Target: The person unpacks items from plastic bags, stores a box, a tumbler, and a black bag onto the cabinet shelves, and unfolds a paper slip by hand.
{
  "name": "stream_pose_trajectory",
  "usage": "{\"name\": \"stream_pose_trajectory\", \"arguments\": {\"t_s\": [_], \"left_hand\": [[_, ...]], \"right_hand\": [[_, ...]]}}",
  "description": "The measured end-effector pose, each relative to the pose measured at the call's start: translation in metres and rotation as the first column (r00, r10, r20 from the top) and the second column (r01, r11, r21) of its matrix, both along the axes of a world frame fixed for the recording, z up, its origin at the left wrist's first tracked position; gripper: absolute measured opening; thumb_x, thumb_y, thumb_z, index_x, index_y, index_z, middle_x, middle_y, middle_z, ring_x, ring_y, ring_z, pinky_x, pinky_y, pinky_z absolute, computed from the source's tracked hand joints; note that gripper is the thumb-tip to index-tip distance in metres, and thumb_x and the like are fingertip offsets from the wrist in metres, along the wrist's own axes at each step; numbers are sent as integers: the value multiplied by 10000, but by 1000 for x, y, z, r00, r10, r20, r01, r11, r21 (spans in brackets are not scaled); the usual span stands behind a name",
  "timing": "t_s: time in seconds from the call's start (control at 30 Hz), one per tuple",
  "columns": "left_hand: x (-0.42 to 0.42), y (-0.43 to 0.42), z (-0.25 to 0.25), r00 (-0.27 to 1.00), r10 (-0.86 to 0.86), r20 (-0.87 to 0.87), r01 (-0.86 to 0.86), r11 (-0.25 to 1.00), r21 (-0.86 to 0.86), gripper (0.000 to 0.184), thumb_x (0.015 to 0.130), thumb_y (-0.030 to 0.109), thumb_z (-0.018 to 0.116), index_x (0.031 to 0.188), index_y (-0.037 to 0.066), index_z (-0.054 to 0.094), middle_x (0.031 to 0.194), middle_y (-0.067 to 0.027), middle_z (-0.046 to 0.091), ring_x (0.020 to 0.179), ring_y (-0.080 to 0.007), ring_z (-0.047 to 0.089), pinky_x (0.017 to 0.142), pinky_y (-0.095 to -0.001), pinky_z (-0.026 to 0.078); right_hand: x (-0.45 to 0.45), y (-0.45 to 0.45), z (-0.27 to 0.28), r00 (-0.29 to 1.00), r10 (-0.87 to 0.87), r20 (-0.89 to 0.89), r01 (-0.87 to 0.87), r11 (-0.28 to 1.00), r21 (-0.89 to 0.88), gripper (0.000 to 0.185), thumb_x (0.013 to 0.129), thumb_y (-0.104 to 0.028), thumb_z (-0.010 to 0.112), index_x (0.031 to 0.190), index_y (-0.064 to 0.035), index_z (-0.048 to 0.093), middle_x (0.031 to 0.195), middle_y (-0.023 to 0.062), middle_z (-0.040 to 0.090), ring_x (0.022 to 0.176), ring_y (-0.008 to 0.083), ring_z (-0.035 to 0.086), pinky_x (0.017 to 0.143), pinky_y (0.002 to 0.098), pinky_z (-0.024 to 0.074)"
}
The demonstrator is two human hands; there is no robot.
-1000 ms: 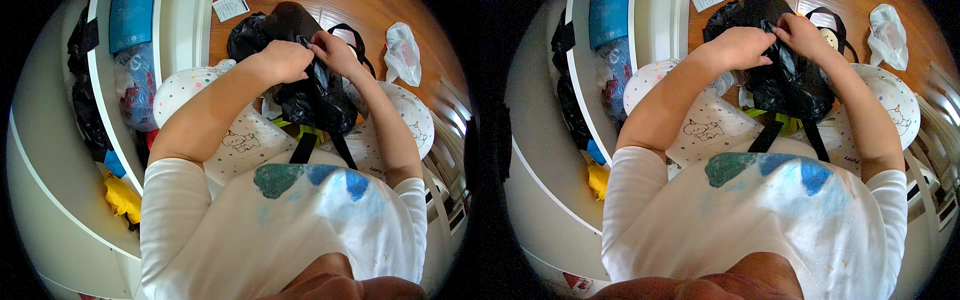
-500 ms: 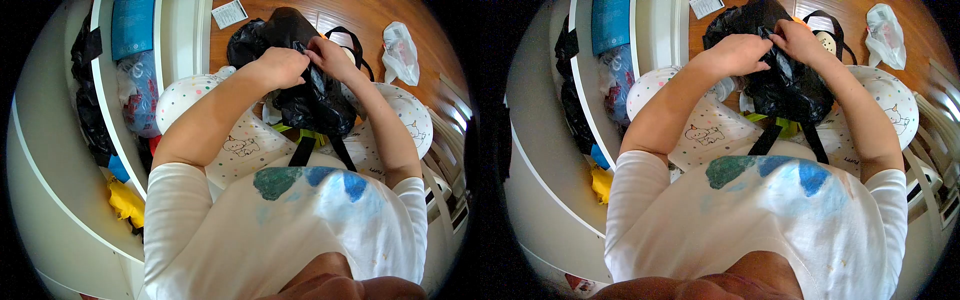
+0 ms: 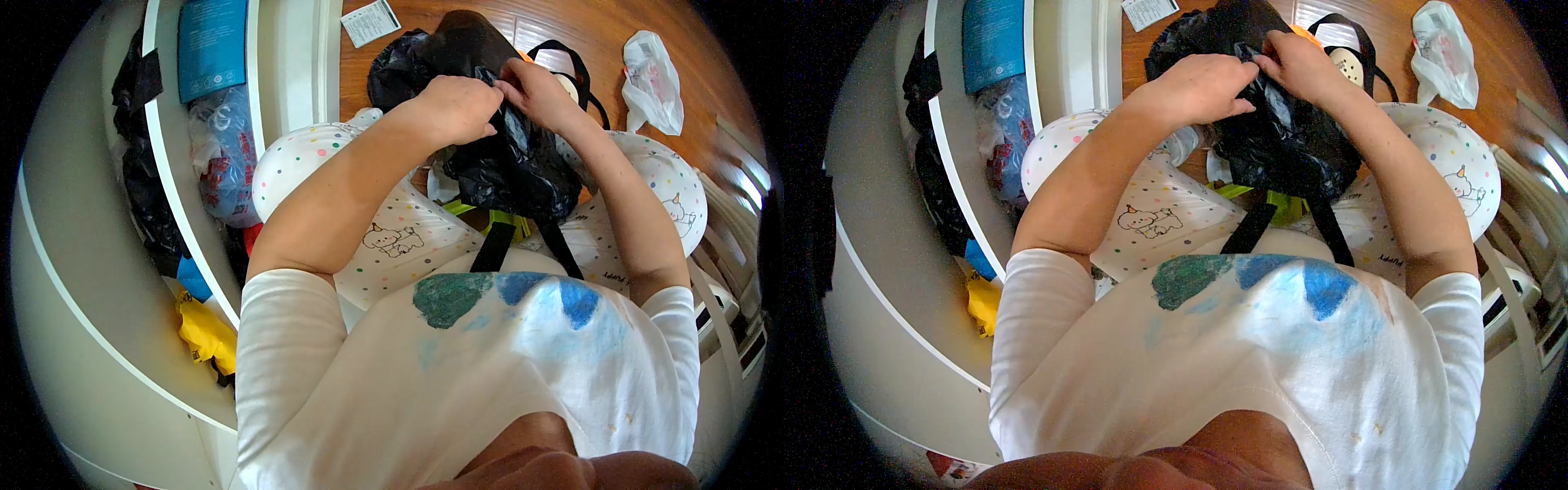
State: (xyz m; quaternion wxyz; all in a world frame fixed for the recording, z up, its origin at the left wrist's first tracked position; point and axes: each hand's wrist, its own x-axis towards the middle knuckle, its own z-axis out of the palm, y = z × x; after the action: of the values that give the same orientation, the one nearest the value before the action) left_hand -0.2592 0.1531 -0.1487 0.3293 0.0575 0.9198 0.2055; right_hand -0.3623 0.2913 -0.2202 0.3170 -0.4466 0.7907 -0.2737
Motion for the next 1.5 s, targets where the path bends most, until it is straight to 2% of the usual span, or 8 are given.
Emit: {"name": "stream_pose_trajectory", "arguments": {"t_s": [0.4, 0.47, 0.8, 0.97, 1.03, 1.13, 1.2, 1.5], "left_hand": [[3, 0, -7, 1000, 14, -21, -14, 1000, 12, 357, 767, 290, 638, 976, 22, 530, 866, -179, 605, 847, -334, 590, 727, -414, 484], [5, -1, -9, 996, 1, -86, 1, 1000, 22, 358, 772, 291, 633, 981, 21, 526, 865, -179, 605, 849, -334, 590, 729, -415, 484], [4, 1, -10, 998, -18, -65, 17, 1000, -18, 369, 761, 280, 654, 998, 13, 562, 916, -162, 626, 863, -310, 611, 716, -398, 507], [8, -1, -15, 990, -3, -142, 7, 1000, 23, 341, 785, 303, 621, 960, 26, 524, 849, -181, 596, 852, -338, 582, 737, -419, 473], [5, 0, -13, 990, -28, -140, 28, 1000, -6, 363, 762, 278, 651, 1000, 19, 560, 909, -155, 628, 860, -306, 611, 713, -396, 509], [4, 1, -8, 993, -40, -109, 38, 999, -28, 367, 763, 278, 651, 1005, 18, 560, 914, -156, 628, 860, -306, 612, 716, -395, 509], [4, 1, -8, 996, 1, -90, -3, 1000, -25, 370, 766, 278, 649, 1013, 18, 556, 915, -158, 628, 860, -307, 612, 717, -393, 509], [4, 1, -8, 995, 9, -100, -10, 1000, -13, 381, 773, 283, 644, 1028, 19, 544, 907, -164, 629, 853, -313, 613, 715, -403, 510]], "right_hand": [[0, 2, -6, 999, 15, -48, -15, 1000, -4, 237, 835, -222, 562, 914, -1, 537, 814, 187, 602, 767, 348, 577, 669, 392, 457], [0, 2, -9, 998, 26, -52, -27, 999, -23, 244, 839, -231, 560, 924, -4, 541, 816, 184, 603, 770, 348, 577, 671, 392, 458], [-1, 4, -11, 998, 36, -49, -37, 999, -28, 249, 845, -237, 556, 924, -1, 543, 804, 184, 603, 744, 345, 579, 659, 383, 461], [-1, 5, -12, 997, 52, -56, -54, 998, -28, 250, 851, -245, 556, 926, -6, 549, 805, 171, 613, 738, 314, 594, 655, 367, 471], [-1, 5, -12, 998, 41, -54, -43, 998, -36, 255, 855, -252, 554, 923, -7, 549, 810, 167, 616, 737, 304, 598, 654, 364, 473], [0, 2, -8, 998, 32, -48, -33, 999, -16, 264, 830, -245, 576, 932, -2, 549, 815, 171, 614, 749, 308, 600, 667, 371, 475], [2, -1, 4, 996, -7, -94, 17, 994, 107, 289, 783, -276, 604, 824, 6, 558, 783, 215, 596, 763, 375, 573, 683, 429, 457], [1, -1, 4, 996, 3, -89, 5, 996, 90, 276, 793, -267, 591, 817, 5, 553, 777, 211, 594, 765, 380, 569, 678, 427, 455]]}}
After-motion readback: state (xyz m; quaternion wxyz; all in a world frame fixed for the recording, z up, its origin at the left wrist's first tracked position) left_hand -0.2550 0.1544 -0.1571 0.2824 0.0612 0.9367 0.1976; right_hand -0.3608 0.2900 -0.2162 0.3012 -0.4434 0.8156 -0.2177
